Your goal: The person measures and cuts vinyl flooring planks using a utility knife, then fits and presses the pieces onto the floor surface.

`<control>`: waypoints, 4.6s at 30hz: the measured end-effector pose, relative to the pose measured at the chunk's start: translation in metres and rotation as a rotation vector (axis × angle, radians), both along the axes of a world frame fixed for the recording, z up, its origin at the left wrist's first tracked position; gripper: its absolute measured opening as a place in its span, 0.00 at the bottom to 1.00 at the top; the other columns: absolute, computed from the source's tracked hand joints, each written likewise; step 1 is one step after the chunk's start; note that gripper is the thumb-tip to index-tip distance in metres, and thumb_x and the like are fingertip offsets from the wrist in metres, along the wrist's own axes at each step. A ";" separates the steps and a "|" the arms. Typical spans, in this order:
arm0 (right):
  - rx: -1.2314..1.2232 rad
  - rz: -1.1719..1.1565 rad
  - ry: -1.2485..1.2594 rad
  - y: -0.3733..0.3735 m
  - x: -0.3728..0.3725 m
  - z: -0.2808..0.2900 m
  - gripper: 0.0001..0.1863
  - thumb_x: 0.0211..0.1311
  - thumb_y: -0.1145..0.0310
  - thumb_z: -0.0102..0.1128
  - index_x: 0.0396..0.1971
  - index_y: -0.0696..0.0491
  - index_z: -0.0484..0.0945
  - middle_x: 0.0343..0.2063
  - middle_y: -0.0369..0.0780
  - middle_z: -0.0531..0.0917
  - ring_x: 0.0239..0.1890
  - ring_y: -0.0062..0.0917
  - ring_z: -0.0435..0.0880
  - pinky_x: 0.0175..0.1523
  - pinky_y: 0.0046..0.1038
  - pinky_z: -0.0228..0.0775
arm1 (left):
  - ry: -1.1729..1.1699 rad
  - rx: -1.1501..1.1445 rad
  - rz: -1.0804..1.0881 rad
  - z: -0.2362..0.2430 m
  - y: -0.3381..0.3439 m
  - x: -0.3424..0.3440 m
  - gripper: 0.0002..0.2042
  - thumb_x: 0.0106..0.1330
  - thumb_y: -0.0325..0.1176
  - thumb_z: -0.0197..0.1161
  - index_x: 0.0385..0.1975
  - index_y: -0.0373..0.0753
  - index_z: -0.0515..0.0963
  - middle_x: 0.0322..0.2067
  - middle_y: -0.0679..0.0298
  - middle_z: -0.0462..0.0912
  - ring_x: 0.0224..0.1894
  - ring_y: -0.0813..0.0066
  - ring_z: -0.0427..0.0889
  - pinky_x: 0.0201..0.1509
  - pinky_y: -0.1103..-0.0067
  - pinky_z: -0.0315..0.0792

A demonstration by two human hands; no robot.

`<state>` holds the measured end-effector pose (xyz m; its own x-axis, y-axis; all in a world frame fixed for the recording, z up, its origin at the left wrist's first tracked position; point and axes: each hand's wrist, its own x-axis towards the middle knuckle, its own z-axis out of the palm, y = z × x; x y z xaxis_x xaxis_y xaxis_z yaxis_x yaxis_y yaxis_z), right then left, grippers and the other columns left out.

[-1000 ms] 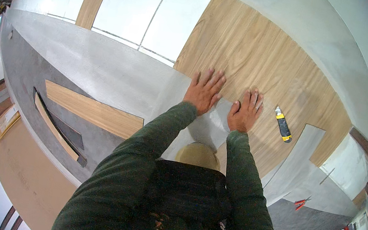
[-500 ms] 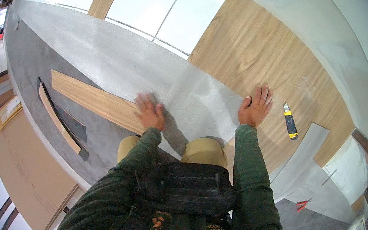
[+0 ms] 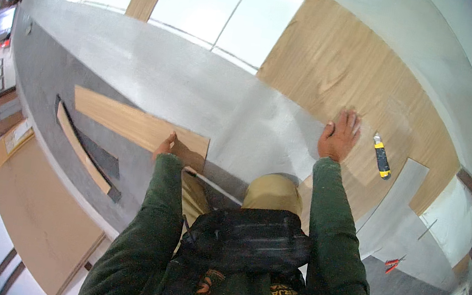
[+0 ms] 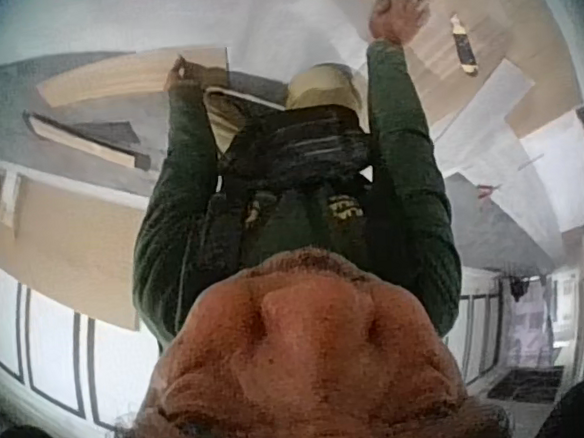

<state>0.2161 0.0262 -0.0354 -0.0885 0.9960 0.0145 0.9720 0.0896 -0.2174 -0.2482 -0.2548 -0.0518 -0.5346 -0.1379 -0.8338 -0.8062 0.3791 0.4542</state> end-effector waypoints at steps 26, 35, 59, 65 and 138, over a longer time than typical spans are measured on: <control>0.037 -0.013 -0.039 -0.002 0.006 -0.013 0.29 0.67 0.60 0.48 0.67 0.51 0.63 0.70 0.42 0.60 0.74 0.42 0.53 0.72 0.50 0.46 | 0.049 0.734 0.138 0.071 0.186 0.110 0.12 0.72 0.25 0.52 0.53 0.41 0.64 0.46 0.60 0.77 0.48 0.67 0.80 0.49 0.70 0.84; -0.042 -0.015 -0.034 -0.005 -0.009 -0.004 0.29 0.65 0.61 0.48 0.65 0.55 0.65 0.70 0.44 0.60 0.74 0.43 0.51 0.72 0.50 0.45 | 0.148 0.759 0.242 0.030 0.287 0.109 0.08 0.72 0.24 0.52 0.45 0.29 0.72 0.37 0.57 0.77 0.37 0.67 0.79 0.46 0.69 0.85; -0.026 -0.007 -0.018 -0.005 -0.013 0.001 0.29 0.66 0.62 0.48 0.67 0.53 0.63 0.70 0.45 0.60 0.73 0.45 0.52 0.71 0.54 0.46 | 0.523 0.351 -0.528 0.036 0.266 0.030 0.16 0.64 0.34 0.63 0.48 0.35 0.74 0.34 0.58 0.82 0.31 0.66 0.82 0.34 0.74 0.78; -0.002 -0.019 -0.013 -0.006 -0.012 -0.007 0.29 0.66 0.62 0.48 0.67 0.52 0.63 0.70 0.45 0.60 0.73 0.46 0.53 0.71 0.54 0.47 | 1.066 -0.766 -1.672 0.051 0.194 -0.106 0.63 0.34 0.44 0.84 0.72 0.44 0.47 0.71 0.50 0.50 0.74 0.48 0.43 0.73 0.54 0.54; -0.111 -0.012 0.031 -0.001 -0.004 0.002 0.30 0.64 0.59 0.48 0.65 0.56 0.65 0.70 0.47 0.58 0.74 0.48 0.50 0.73 0.54 0.39 | 0.787 -0.585 -1.608 0.077 0.161 0.104 0.63 0.32 0.64 0.77 0.74 0.56 0.49 0.67 0.34 0.47 0.67 0.30 0.51 0.65 0.42 0.54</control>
